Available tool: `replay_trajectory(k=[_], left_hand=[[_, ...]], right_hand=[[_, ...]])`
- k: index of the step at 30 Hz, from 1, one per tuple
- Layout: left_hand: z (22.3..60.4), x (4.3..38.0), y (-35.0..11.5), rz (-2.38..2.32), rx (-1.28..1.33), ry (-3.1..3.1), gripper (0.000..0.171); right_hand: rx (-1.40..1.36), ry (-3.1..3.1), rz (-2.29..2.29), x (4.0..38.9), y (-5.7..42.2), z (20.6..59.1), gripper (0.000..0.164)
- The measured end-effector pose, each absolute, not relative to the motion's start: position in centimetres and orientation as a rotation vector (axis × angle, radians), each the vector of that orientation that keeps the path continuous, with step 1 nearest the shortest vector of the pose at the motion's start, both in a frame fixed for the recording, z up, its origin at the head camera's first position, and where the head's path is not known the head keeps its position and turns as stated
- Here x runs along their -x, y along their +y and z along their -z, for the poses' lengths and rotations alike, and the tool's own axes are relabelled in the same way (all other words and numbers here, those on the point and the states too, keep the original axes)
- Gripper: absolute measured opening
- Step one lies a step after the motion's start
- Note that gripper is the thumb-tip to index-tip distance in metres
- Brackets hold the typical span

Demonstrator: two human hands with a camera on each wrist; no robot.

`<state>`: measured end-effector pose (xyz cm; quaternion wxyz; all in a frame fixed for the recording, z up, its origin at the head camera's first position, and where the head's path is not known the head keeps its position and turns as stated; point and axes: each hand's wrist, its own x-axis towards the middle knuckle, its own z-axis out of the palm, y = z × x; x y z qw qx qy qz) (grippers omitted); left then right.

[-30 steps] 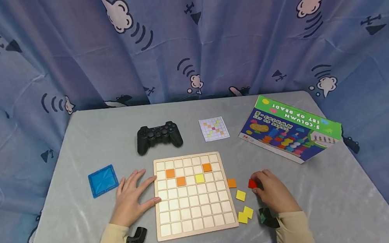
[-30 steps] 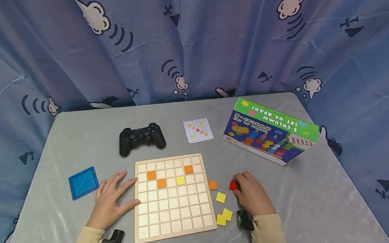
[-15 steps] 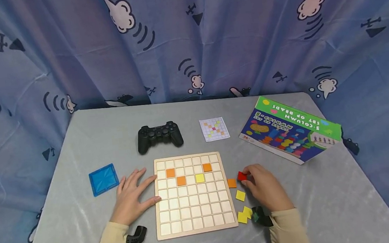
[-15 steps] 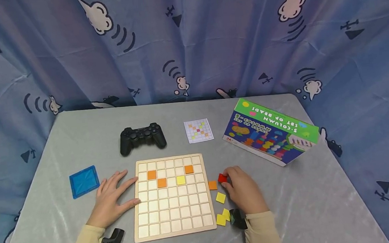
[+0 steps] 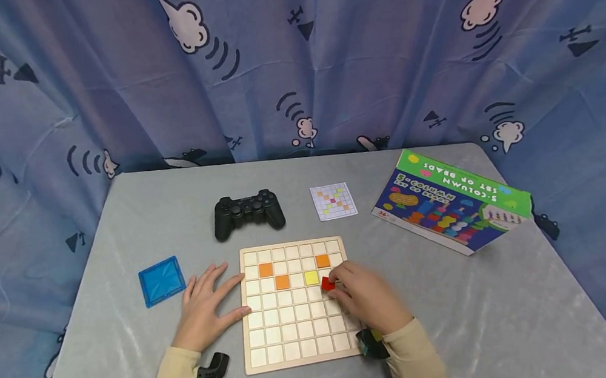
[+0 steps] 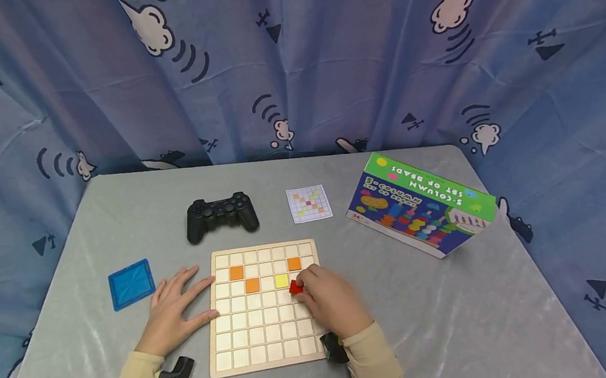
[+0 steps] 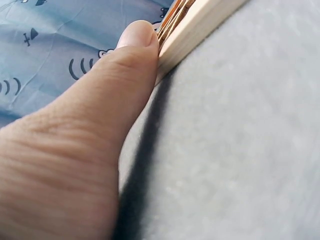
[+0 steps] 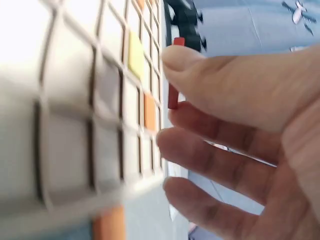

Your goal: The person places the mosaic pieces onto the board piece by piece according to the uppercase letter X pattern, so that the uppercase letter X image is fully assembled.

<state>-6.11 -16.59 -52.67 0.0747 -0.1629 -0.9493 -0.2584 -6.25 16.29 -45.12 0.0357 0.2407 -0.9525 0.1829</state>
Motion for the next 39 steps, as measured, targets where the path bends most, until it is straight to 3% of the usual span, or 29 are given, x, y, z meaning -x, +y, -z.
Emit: replay_trajectory(k=[12, 39], left_hand=[[52.7, 6.1, -16.6, 0.779, 0.483, -2.862, 0.068], [52.5, 6.1, -16.6, 0.781, 0.481, -2.874, 0.069]], right_hand=[[-0.915, -2.905, -0.591, 5.9, 13.1, 46.0, 0.015], [-0.998, -2.881, -0.554, 6.8, 11.8, 47.0, 0.013]])
